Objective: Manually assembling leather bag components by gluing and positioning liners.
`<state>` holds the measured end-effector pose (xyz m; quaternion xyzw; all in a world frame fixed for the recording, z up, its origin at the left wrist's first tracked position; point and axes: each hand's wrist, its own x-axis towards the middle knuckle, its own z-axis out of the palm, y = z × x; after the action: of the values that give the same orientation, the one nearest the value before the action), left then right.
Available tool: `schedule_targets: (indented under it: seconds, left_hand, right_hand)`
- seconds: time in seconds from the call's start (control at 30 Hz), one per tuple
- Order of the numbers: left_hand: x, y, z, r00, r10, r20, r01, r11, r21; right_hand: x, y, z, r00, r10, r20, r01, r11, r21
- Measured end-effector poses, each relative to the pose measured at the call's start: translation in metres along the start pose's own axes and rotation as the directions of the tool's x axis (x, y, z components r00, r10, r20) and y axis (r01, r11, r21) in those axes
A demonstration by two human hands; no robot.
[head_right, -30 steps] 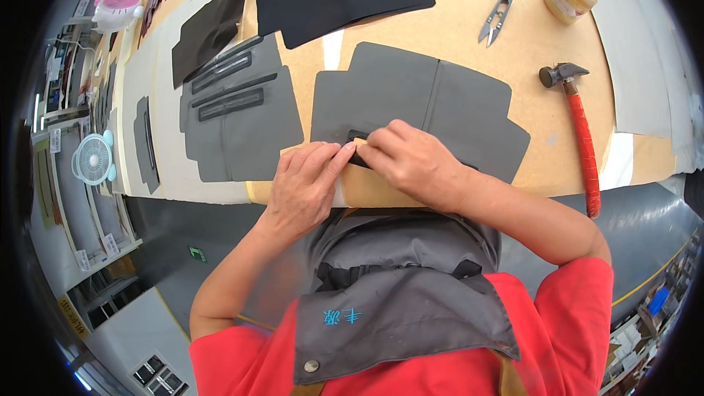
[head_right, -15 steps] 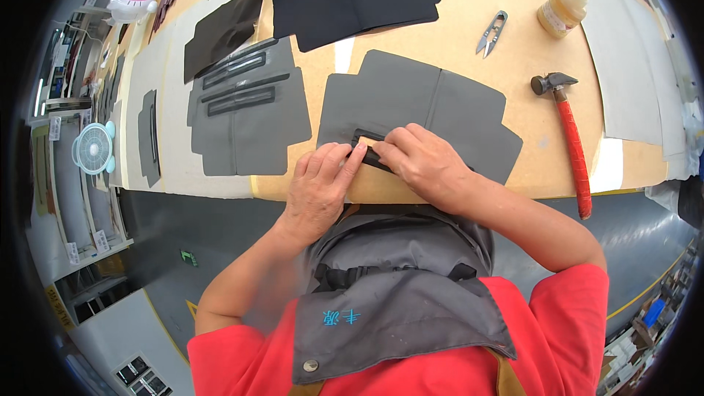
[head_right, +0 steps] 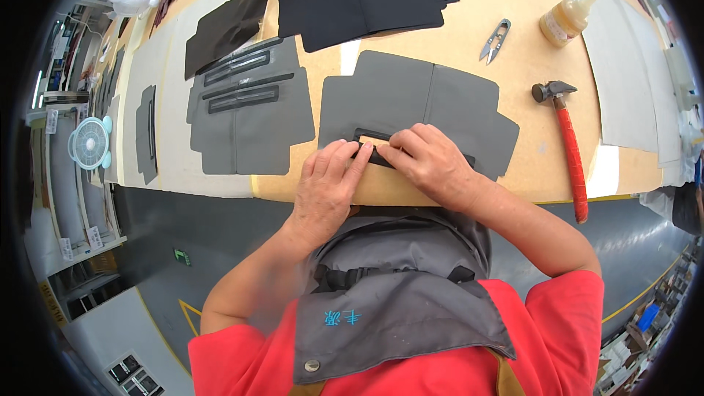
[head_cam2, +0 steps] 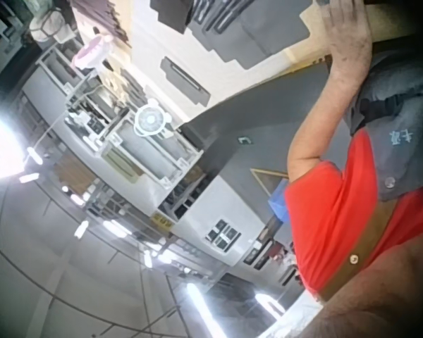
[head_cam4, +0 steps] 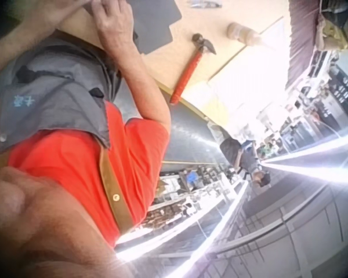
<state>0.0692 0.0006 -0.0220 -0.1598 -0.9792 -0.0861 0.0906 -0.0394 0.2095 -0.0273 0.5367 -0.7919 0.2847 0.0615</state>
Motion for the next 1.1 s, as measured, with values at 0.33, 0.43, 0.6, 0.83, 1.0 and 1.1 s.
schedule_targets:
  seconds: [0.33, 0.43, 0.6, 0.83, 1.0, 1.1]
  left_hand:
    - [0.000, 0.007, -0.001, 0.999, -0.044, 0.008, 0.045, 0.994, -0.095]
    - [0.001, 0.009, 0.001, 0.999, -0.048, 0.014, 0.049, 0.996, -0.079]
    - [0.004, 0.016, -0.003, 0.999, -0.047, 0.001, 0.047, 0.997, -0.053]
    - [0.003, 0.017, 0.000, 0.999, -0.025, 0.042, 0.027, 0.999, -0.039]
    - [0.004, 0.020, 0.000, 0.998, -0.047, 0.044, 0.050, 0.998, -0.047]
    - [0.007, 0.022, -0.001, 0.998, -0.050, 0.041, 0.052, 0.997, -0.052]
  right_hand:
    - [-0.009, 0.002, 0.002, 0.996, 0.083, -0.017, -0.081, 0.991, 0.108]
    - [-0.007, 0.001, -0.001, 1.000, -0.013, -0.014, 0.014, 1.000, 0.027]
    - [-0.008, -0.005, -0.003, 0.989, 0.149, -0.022, -0.146, 0.983, 0.115]
    - [-0.012, -0.002, -0.004, 0.998, 0.052, -0.036, -0.052, 0.999, -0.006]
    - [-0.014, -0.004, -0.011, 0.956, 0.294, 0.007, -0.289, 0.934, 0.210]
    - [-0.016, -0.005, -0.010, 0.950, 0.310, -0.029, -0.294, 0.924, 0.244]
